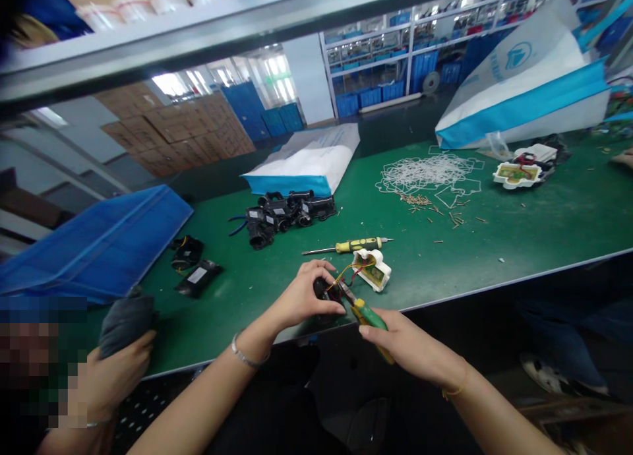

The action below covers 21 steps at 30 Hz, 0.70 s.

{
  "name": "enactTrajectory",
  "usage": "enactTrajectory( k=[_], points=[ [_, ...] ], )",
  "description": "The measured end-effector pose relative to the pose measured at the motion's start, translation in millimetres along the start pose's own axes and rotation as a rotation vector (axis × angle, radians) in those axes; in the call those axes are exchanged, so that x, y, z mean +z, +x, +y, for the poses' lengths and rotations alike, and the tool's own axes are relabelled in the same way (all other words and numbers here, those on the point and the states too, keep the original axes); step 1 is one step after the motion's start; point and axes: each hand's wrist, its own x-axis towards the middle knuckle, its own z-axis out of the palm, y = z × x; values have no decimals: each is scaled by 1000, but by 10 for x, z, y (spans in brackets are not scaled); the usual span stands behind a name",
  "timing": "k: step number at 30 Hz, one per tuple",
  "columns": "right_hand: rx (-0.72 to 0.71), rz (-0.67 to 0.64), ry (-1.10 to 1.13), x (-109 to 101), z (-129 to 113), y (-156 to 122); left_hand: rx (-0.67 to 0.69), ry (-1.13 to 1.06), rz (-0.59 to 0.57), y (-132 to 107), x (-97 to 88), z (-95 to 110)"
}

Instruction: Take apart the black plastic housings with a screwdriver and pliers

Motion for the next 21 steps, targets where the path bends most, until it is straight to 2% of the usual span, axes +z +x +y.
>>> enactTrajectory(
  k=[8,15,21],
  points=[
    [-88,25,-145,12,-16,41,-7,-34,2,-14,-6,2],
    [-76,53,-236,-15,-65,33,-2,-59,6,-14,-8,8],
    [-58,58,-226,-36,25,64,10,-67,14,-14,7,-26]
  ],
)
